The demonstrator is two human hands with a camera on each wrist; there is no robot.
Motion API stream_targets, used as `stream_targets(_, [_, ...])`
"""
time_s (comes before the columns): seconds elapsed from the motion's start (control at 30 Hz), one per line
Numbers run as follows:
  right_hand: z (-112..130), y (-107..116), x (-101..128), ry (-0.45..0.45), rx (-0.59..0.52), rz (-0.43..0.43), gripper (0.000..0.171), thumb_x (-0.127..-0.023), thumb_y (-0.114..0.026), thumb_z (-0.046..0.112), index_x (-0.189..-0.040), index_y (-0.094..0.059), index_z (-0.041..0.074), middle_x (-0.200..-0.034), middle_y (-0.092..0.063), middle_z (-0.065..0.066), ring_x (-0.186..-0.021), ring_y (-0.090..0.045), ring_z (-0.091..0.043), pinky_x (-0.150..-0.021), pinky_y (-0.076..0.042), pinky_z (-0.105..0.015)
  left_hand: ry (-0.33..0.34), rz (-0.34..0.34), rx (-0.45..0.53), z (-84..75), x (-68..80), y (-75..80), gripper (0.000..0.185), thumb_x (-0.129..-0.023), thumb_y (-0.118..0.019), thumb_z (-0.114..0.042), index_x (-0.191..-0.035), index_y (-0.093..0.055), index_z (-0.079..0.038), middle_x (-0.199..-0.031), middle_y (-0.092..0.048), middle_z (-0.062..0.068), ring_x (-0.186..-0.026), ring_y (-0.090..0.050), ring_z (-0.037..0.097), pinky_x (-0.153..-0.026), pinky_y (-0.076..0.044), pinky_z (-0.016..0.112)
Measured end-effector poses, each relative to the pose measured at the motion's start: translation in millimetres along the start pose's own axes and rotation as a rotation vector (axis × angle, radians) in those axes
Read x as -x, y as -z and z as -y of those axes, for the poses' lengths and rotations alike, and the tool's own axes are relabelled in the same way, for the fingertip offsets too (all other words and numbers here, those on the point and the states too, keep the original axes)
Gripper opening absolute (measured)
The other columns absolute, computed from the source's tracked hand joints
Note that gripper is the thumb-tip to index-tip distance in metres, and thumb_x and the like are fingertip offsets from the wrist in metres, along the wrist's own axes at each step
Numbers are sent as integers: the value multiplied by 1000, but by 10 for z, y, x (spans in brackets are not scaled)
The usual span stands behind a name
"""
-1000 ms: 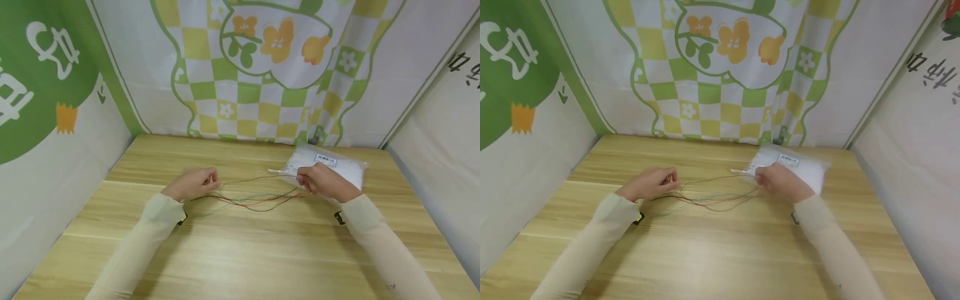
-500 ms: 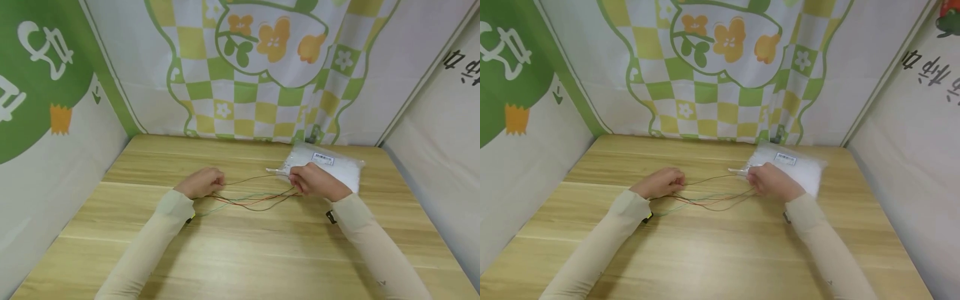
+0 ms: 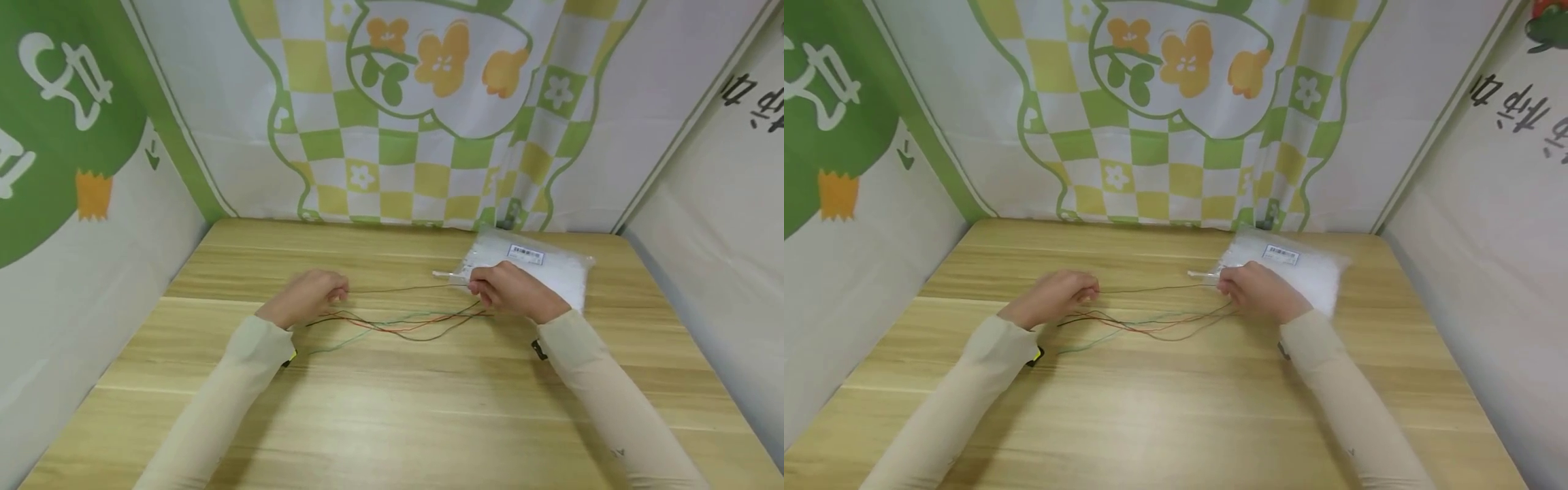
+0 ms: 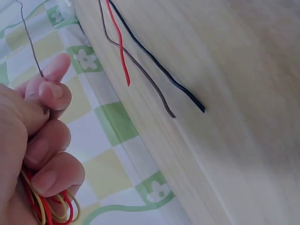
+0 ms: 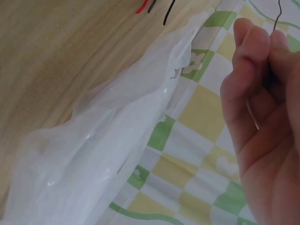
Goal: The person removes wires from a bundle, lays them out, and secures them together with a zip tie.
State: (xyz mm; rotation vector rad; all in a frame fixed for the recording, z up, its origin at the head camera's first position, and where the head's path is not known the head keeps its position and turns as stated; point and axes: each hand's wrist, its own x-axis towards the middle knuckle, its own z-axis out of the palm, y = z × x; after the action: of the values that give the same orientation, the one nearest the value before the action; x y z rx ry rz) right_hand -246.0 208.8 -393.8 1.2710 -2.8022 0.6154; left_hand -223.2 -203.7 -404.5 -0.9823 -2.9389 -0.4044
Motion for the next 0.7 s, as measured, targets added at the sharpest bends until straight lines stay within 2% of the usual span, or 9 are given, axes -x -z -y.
stream_targets(0.07, [-13, -2, -6, 9, 4, 3, 23, -105, -57, -2, -87, -67, 7, -63, -54, 10, -56, -45, 2, -64, -46, -24, -28, -1, -19, -5, 37, 13, 27, -100, -63, 7, -88, -73, -15, -90, -77, -5, -77, -65, 7, -67, -52, 27])
stream_targets(0.17, [-26, -8, -7, 9, -6, 7, 27, -104, -54, -6, -84, -65, 8, -61, -53, 12, -55, -45, 3, -59, -43, -20, -83, -8, -38, -11, 90, 16, 34, -97, -63, 11, -82, -71, -19, -81, -73, -7, -66, -53, 4, -58, -41, 22])
stream_targets(0.33, [-31, -49, -17, 68, -6, -4, 32, -104, -58, -2, -75, -60, 9, -58, -54, 12, -52, -45, 4, -58, -44, -19, -139, -13, -31, -14, 191, 6, 35, -100, -65, 4, -75, -62, -21, -67, -58, -13, -60, -38, 2, -56, -23, 21])
stream_targets(0.37, [-33, -58, -20, 87, -3, -8, 32, -105, -59, -1, -74, -59, 10, -57, -54, 12, -52, -45, 5, -58, -45, -20, -146, -12, -21, -9, 210, 3, 35, -101, -64, 1, -75, -60, -21, -66, -54, -13, -60, -37, 2, -57, -23, 21])
stream_targets(0.47, [-35, -77, -24, 119, 2, -15, 34, -105, -59, 1, -72, -58, 11, -56, -53, 13, -51, -44, 7, -59, -46, -20, -179, -9, 39, 3, 263, 1, 37, -100, -58, 7, -74, -58, -19, -66, -48, -14, -62, -39, 1, -58, -26, 21])
stream_targets(0.6, [-34, -88, -25, 115, -22, 0, 36, -106, -58, 1, -72, -57, 12, -55, -50, 15, -50, -42, 8, -57, -43, -18, -229, -11, 154, 28, 323, 9, 37, -89, -49, 19, -75, -59, -14, -68, -50, -11, -66, -43, 0, -62, -35, 20])
stream_targets(0.7, [-35, -100, -29, 120, -41, 8, 35, -105, -60, 0, -72, -57, 12, -55, -48, 16, -50, -40, 8, -57, -41, -17, -240, -37, 156, 55, 343, 16, 36, -89, -51, 20, -75, -57, -12, -67, -43, -14, -64, -39, -1, -61, -32, 20])
